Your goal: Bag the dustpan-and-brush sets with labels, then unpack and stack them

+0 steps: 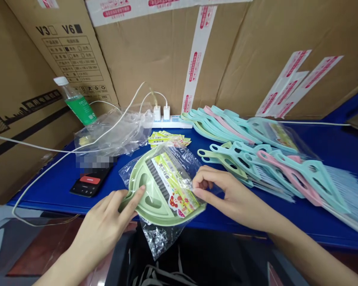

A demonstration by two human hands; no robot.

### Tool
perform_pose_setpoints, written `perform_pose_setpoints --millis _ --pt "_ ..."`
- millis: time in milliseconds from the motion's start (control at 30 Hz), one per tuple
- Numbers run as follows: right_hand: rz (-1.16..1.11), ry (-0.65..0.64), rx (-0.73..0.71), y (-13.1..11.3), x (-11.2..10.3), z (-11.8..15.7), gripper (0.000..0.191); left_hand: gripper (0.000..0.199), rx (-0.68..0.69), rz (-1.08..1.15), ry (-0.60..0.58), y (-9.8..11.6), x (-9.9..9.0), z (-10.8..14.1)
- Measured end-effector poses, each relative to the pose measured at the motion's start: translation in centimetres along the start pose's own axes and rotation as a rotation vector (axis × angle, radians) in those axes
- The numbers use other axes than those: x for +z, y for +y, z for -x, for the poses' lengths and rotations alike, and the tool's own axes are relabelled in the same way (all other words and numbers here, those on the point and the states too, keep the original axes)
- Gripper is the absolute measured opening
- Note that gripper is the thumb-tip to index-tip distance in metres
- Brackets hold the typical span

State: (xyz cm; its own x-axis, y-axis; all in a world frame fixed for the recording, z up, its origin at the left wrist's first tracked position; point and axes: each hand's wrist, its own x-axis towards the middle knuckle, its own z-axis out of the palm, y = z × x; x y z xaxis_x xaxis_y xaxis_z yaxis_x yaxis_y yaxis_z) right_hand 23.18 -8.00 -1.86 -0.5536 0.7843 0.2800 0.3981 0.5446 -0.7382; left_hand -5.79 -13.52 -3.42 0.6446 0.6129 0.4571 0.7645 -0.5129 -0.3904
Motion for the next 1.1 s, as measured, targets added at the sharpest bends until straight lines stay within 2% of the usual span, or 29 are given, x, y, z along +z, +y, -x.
perform_pose_setpoints --millis 67,133,233,333,467,600,667,700,800,867,933,1000,1100 --pt "-0.132 -0.073 -0.016 0.4 -0.7 -0.5 0.028 0.049 0.006 0.003 0.002 -0.1 0.1 0.1" --pt "-0.147 -0.102 -0.032 0.9 -1.1 -1.1 0.031 0.05 0.009 0.003 0.005 -0.1 0.4 0.3" --pt "-0.043 -0.103 0.033 0.9 -0.8 -1.7 0.03 0.052 -0.002 0.016 0.016 0.1 0.8 0.6" --pt "0.084 -0.093 0.105 0.4 0.3 -1.9 0.05 0.053 0.005 0.026 0.041 0.4 1.0 0.8" --pt "0.129 -0.037 0.097 0.1 0.7 -1.5 0.053 0.053 0.014 0.028 0.046 0.2 0.7 0.7" --pt "0.274 0.13 0.068 0.9 -1.9 -2.3 0.056 0.051 -0.028 0.071 -0.002 -1.1 0.2 1.3" --pt "0.395 0.139 0.039 1.7 -3.5 -4.1 0.058 0.05 -0.058 0.072 -0.016 -1.8 0.0 1.9" --pt "0.442 0.096 0.028 2.2 -4.0 -5.3 0.059 0.05 -0.071 0.067 -0.026 -2.1 -0.1 2.1" --pt "0.544 0.015 0.005 4.0 -4.5 -9.7 0.054 0.045 -0.077 0.06 -0.052 -2.5 -0.4 2.3" --pt "0.551 0.024 -0.009 4.6 -3.9 -12.3 0.055 0.041 -0.074 0.072 -0.054 -2.5 -0.6 2.2" --pt "0.556 0.062 -0.023 4.3 -3.0 -13.5 0.051 0.04 -0.073 0.073 -0.052 -2.5 -0.7 2.0" --pt "0.552 0.107 -0.049 3.1 -2.1 -12.9 0.038 0.039 -0.07 0.047 -0.054 -2.5 -0.7 2.0" --pt "0.502 0.086 -0.103 0.6 -1.0 -9.5 0.02 0.039 -0.061 -0.011 -0.036 -2.6 -0.3 1.8"
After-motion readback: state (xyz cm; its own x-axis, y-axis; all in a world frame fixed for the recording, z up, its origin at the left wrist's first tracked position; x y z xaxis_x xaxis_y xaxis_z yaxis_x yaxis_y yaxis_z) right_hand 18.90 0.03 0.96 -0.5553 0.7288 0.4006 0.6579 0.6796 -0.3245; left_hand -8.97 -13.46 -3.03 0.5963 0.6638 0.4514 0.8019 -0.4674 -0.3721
